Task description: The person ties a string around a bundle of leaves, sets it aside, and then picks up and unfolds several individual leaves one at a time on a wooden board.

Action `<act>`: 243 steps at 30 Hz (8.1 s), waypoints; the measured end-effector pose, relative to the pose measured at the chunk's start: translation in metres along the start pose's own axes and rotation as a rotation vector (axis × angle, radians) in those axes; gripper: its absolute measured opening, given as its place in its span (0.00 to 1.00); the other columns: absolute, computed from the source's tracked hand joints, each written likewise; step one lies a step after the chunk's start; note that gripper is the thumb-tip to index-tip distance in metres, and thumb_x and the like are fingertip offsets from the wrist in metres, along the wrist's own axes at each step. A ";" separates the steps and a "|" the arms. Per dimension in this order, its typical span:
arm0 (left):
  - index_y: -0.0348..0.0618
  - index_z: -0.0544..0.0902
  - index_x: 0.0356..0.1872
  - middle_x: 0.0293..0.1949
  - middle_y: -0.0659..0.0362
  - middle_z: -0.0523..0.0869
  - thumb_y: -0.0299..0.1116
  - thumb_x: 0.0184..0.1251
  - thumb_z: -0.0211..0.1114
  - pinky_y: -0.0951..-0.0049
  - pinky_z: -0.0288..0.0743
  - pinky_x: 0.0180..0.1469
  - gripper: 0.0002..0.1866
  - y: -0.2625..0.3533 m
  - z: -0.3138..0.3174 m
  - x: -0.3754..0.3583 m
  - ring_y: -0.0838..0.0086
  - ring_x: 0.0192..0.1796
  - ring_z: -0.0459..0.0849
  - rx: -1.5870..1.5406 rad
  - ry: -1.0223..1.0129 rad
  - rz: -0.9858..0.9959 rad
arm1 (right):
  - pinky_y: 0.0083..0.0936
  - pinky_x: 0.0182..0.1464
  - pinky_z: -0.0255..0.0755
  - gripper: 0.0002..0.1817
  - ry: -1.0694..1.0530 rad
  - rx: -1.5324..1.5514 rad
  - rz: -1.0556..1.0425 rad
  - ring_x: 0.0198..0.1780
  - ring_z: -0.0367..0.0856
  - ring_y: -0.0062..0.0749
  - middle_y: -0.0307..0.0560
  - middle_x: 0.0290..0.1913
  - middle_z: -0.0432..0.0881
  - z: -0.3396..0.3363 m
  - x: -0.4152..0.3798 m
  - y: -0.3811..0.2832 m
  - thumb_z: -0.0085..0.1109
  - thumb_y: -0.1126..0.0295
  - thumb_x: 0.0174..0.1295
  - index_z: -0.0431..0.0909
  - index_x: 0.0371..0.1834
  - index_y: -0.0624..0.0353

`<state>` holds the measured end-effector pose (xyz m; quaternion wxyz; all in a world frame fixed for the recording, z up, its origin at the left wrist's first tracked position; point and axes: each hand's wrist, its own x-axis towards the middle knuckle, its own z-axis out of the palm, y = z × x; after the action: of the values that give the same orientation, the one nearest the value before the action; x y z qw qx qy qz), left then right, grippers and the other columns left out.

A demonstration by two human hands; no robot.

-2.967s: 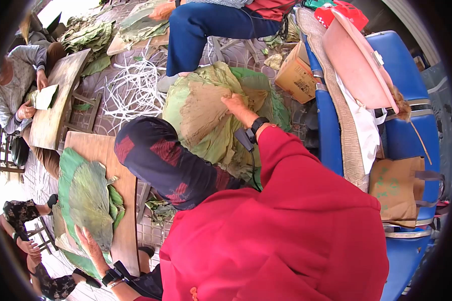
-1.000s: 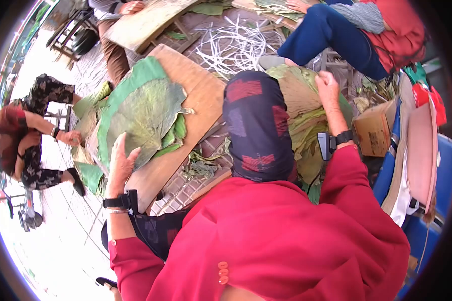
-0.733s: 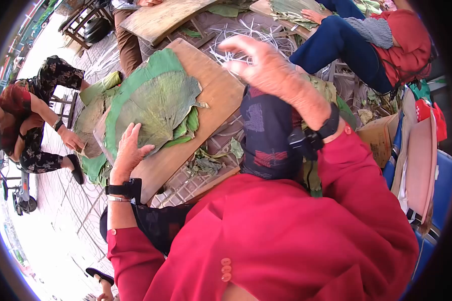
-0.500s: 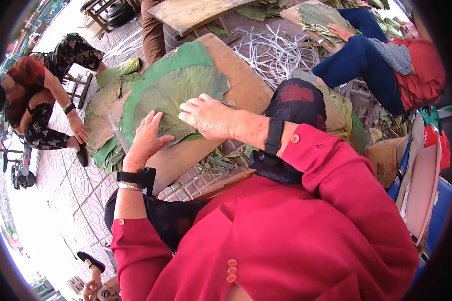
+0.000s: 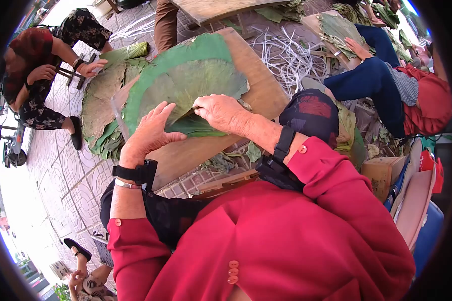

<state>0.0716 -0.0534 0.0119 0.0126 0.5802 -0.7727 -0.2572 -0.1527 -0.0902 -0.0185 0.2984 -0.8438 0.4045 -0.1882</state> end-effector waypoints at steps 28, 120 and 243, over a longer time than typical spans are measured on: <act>0.40 0.72 0.60 0.50 0.50 0.80 0.28 0.67 0.59 0.63 0.74 0.48 0.20 -0.009 0.020 0.022 0.63 0.44 0.81 -0.112 0.492 0.022 | 0.25 0.53 0.72 0.18 1.262 0.881 0.459 0.51 0.79 0.30 0.45 0.48 0.81 -0.179 -0.253 0.187 0.57 0.67 0.64 0.74 0.55 0.62; 0.44 0.75 0.53 0.46 0.47 0.82 0.26 0.56 0.65 0.58 0.72 0.51 0.21 -0.015 -0.009 0.022 0.51 0.49 0.80 -0.126 0.736 -0.166 | 0.27 0.43 0.72 0.13 0.160 0.291 0.072 0.37 0.81 0.30 0.47 0.33 0.83 -0.087 0.018 0.015 0.57 0.65 0.64 0.78 0.48 0.59; 0.35 0.74 0.50 0.51 0.47 0.75 0.23 0.55 0.64 0.58 0.67 0.56 0.19 0.028 0.033 0.009 0.50 0.55 0.71 0.149 0.153 0.153 | 0.28 0.38 0.75 0.20 1.012 1.213 0.759 0.42 0.84 0.38 0.47 0.43 0.78 -0.087 -0.374 0.273 0.58 0.58 0.64 0.70 0.51 0.60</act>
<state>0.0332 -0.0437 -0.0078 0.0480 0.5369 -0.8284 -0.1524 -0.5823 0.0414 -0.1611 0.5228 -0.1636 0.5719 -0.6106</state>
